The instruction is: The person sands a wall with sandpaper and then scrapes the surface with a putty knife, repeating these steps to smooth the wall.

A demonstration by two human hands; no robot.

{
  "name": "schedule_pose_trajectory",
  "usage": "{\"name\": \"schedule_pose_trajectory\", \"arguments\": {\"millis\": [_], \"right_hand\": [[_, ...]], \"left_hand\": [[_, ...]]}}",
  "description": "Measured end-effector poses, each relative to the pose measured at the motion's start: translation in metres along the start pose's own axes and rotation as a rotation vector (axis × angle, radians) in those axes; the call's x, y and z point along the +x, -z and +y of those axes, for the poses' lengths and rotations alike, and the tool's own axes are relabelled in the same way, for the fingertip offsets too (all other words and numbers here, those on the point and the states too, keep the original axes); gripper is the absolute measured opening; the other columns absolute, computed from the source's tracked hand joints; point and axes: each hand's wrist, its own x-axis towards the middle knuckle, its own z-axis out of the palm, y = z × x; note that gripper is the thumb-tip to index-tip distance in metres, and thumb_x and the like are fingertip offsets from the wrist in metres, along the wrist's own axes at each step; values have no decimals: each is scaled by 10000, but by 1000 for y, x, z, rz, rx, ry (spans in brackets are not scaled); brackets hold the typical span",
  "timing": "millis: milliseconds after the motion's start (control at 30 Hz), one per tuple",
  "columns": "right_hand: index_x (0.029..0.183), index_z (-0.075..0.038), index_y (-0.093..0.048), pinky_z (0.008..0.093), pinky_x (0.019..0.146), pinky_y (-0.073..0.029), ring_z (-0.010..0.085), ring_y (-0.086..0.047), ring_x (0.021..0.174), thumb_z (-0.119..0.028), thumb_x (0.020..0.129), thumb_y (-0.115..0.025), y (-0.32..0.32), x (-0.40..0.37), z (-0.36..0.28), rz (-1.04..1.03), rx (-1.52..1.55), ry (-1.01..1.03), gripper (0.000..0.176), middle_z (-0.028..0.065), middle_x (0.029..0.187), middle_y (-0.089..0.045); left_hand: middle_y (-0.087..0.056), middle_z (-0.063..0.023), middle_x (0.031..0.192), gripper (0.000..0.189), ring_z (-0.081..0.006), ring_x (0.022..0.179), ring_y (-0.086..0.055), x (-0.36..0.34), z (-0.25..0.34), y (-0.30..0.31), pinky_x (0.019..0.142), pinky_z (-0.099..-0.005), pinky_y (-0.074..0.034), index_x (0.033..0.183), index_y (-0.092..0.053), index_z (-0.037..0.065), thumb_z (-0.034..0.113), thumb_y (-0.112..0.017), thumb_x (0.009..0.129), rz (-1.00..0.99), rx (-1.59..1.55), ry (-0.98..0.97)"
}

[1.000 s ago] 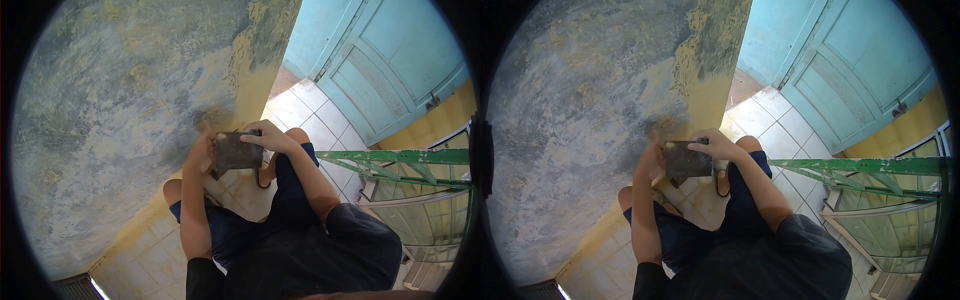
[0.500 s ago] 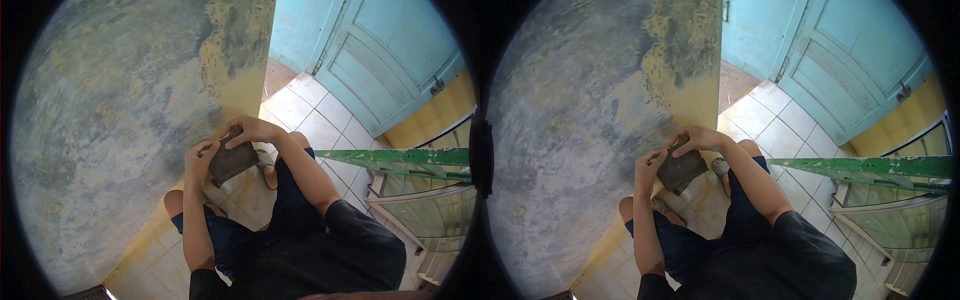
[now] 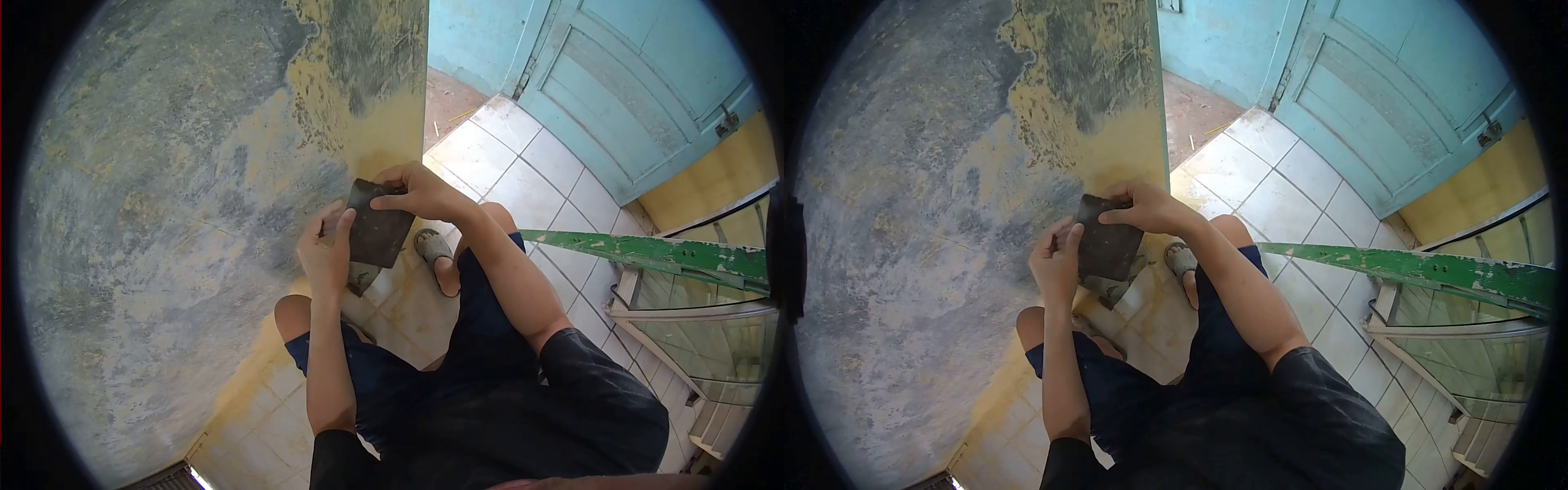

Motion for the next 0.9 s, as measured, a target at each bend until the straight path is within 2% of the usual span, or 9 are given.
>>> {"name": "schedule_pose_trajectory", "arguments": {"millis": [67, 200, 267, 400, 467, 633, 800, 867, 900], "right_hand": [[1202, 37, -736, 282, 815, -535, 122, -695, 899, -179, 916, -840, -5, -1, -1, -46, -153, 108, 373, 106, 1001, -781], [1185, 31, -742, 291, 820, -532, 116, -693, 912, -197, 897, -853, -12, 0, -6, -100, -211, 95, 383, 114, 979, -778], [1196, 43, -720, 284, 843, -530, 127, -694, 956, -194, 884, -861, -14, 2, -14, -113, -128, -45, 417, 117, 1032, -774], [1193, 35, -701, 275, 873, -528, 132, -695, 1005, -178, 886, -863, -22, 9, -5, -13, 8, 78, 408, 100, 1071, -762], [1187, 13, -690, 267, 899, -529, 127, -696, 1017, -150, 896, -854, -25, 13, -2, -9, 345, 29, 371, 76, 1085, -749], [1166, -10, -700, 262, 915, -529, 114, -693, 1011, -112, 920, -828, -32, 13, -6, 39, 380, -12, 295, 51, 1084, -742], [1145, -21, -712, 265, 922, -532, 114, -695, 1002, -112, 934, -820, -37, 17, -6, 110, 327, 0, 254, 34, 1083, -743], [1252, -9, -649, 284, 938, -538, 141, -698, 1024, -166, 931, -841, -38, 20, -4, 133, 362, 35, 406, 58, 1120, -737], [1252, -9, -649, 284, 938, -538, 141, -698, 1024, -166, 931, -841, -41, 20, -5, 130, 356, 34, 406, 58, 1120, -737]], "left_hand": [[-789, -76, 986, 229, -142, 900, -711, 0, -4, -3, 861, -284, -538, 1109, -794, 27, 208, -807, 969, -27, 4, -9], [-752, -37, 917, 217, -85, 833, -662, 0, -15, 0, 798, -254, -516, 1077, -777, 23, 213, -806, 975, -52, -120, 52], [-734, -19, 899, 203, -69, 813, -639, -1, -13, 1, 774, -238, -501, 1064, -763, 21, 205, -799, 986, 4, -139, 42], [-706, 4, 886, 164, -38, 780, -599, 1, -13, 5, 730, -197, -466, 1047, -720, 14, 167, -771, 1015, 143, -299, 42], [-706, 4, 895, 156, -34, 776, -596, 3, -18, 9, 722, -193, -459, 1052, -711, 15, 158, -766, 1019, 153, -360, 44], [-694, 18, 883, 171, -17, 766, -571, 2, -17, 16, 692, -185, -432, 1078, -707, 8, 160, -763, 1022, 128, -435, 31], [-652, 49, 814, 224, -14, 718, -519, -2, -13, 23, 648, -185, -390, 1080, -734, -10, 199, -781, 1014, 99, -335, 67], [-647, 53, 807, 233, -14, 702, -510, -3, -8, 23, 637, -187, -384, 1063, -745, -13, 210, -787, 1010, 120, -331, 64], [-641, 58, 801, 243, -15, 687, -502, -4, -7, 23, 625, -189, -378, 1047, -755, -16, 220, -793, 1007, 135, -322, 62]]}}
